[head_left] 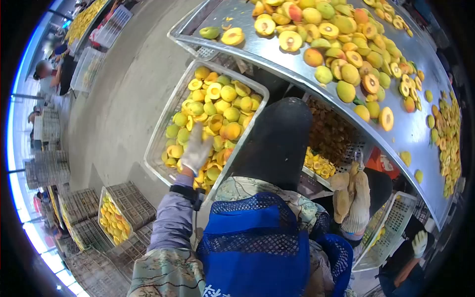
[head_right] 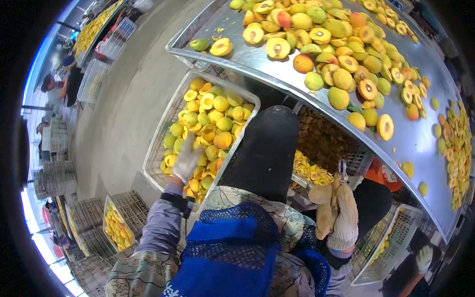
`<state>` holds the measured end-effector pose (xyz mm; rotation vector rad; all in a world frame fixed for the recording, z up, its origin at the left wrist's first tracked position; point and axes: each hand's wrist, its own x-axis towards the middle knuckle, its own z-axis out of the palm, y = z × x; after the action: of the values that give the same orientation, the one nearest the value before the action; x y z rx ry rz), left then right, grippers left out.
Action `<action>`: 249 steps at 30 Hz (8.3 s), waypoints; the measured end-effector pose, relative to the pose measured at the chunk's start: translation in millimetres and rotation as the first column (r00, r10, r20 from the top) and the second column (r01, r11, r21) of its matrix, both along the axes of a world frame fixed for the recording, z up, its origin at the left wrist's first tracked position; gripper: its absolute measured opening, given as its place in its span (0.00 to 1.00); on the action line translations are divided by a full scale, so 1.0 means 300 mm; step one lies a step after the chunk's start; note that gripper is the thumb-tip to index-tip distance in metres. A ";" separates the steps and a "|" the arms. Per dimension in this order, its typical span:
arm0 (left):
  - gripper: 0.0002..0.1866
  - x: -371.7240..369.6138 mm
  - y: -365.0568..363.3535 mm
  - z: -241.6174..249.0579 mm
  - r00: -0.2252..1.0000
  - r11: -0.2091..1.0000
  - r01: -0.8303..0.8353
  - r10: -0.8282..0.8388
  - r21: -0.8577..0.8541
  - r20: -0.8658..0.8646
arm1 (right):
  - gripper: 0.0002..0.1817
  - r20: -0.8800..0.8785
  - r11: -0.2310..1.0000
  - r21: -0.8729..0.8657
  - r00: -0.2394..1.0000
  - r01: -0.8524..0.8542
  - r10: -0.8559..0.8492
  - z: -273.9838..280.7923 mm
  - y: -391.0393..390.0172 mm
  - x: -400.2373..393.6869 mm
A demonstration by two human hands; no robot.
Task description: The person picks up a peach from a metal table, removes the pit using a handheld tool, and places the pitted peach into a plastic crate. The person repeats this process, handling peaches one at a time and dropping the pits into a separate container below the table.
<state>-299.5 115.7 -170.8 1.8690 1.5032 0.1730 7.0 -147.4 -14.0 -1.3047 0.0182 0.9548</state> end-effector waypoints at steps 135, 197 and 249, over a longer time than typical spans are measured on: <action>0.36 0.008 0.412 -0.163 0.890 0.880 0.308 -0.133 0.360 -0.435 | 0.25 0.172 0.932 -0.323 0.958 -0.166 0.230 -0.186 0.170 -0.136; 0.30 -0.419 0.320 -0.327 0.794 0.794 -0.608 0.608 -0.005 -0.002 | 0.31 -0.029 0.788 -0.367 0.853 -0.494 0.521 -0.047 0.299 -0.200; 0.15 -0.243 -0.183 -0.026 0.829 0.923 0.363 -0.382 -0.128 -0.407 | 0.26 -0.036 0.797 -0.303 0.842 -0.523 0.539 0.020 0.297 -0.238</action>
<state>-372.5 60.6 -178.5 2.2178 1.3533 -0.4824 -64.5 -58.5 -7.9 -1.6633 -0.2690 1.4410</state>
